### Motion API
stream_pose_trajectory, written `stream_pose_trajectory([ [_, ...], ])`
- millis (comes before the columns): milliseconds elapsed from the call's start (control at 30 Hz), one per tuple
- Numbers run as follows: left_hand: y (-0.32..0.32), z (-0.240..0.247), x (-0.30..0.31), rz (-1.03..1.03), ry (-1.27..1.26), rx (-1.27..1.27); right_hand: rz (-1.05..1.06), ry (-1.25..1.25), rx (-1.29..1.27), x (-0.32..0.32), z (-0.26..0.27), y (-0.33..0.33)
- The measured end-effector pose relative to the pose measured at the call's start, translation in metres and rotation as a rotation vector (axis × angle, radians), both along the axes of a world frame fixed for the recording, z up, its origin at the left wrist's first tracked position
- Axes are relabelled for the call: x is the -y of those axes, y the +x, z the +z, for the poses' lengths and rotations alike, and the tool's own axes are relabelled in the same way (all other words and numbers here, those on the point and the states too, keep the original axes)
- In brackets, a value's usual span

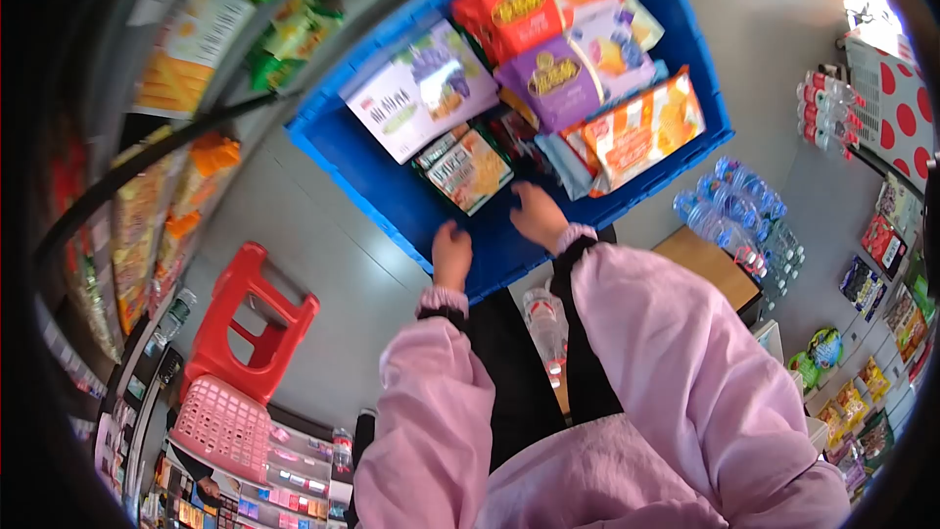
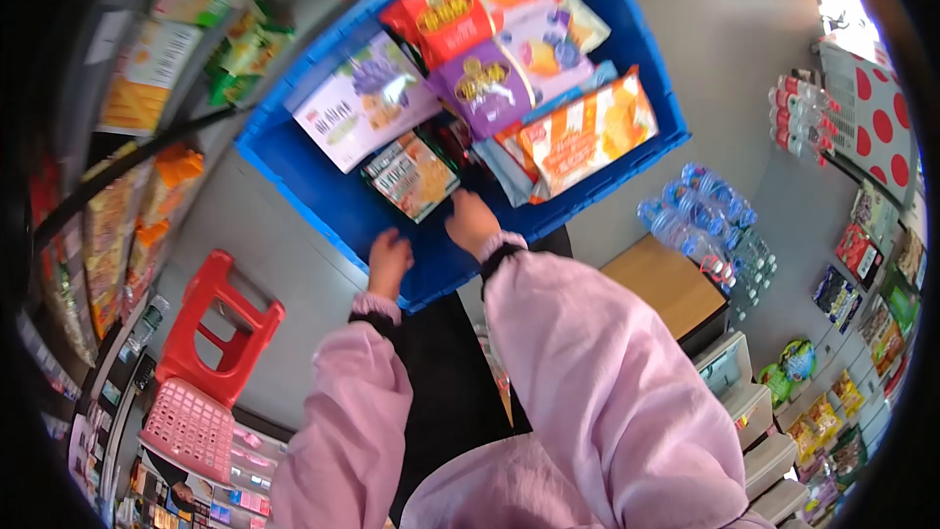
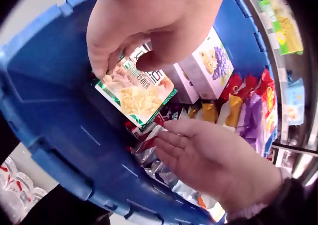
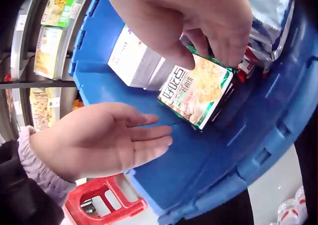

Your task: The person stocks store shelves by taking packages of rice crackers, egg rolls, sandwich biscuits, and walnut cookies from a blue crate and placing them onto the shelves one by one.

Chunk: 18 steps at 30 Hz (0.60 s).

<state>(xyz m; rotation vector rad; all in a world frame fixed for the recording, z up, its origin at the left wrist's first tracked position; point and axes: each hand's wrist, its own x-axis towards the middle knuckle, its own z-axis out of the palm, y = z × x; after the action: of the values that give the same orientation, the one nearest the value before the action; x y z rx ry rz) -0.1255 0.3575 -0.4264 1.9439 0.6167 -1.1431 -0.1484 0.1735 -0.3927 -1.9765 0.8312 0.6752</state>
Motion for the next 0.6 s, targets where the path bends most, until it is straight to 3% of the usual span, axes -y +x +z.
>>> stream_pose_trajectory([
  [67, -0.007, -0.052, 0.005, 0.010, 0.084, 0.124, -0.010, -0.025, -0.056, -0.003, -0.040, 0.008],
  [167, 0.018, -0.047, 0.030, 0.218, 0.054, 0.029, -0.061, -0.043, -0.016, -0.007, -0.092, 0.013],
  [267, 0.018, -0.070, 0.028, 0.350, -0.103, 0.009, -0.056, -0.094, -0.045, -0.006, -0.100, 0.029],
  [367, 0.019, -0.065, 0.035, 0.490, -0.076, 0.030, 0.002, 0.007, -0.157, -0.006, -0.111, 0.029],
  [500, 0.016, -0.050, 0.028, 0.412, -0.148, 0.022, 0.118, -0.084, -0.107, -0.007, -0.086, 0.024],
  [600, 0.012, -0.009, 0.027, 0.363, -0.099, 0.042, 0.148, -0.106, -0.017, 0.010, -0.028, 0.022],
])
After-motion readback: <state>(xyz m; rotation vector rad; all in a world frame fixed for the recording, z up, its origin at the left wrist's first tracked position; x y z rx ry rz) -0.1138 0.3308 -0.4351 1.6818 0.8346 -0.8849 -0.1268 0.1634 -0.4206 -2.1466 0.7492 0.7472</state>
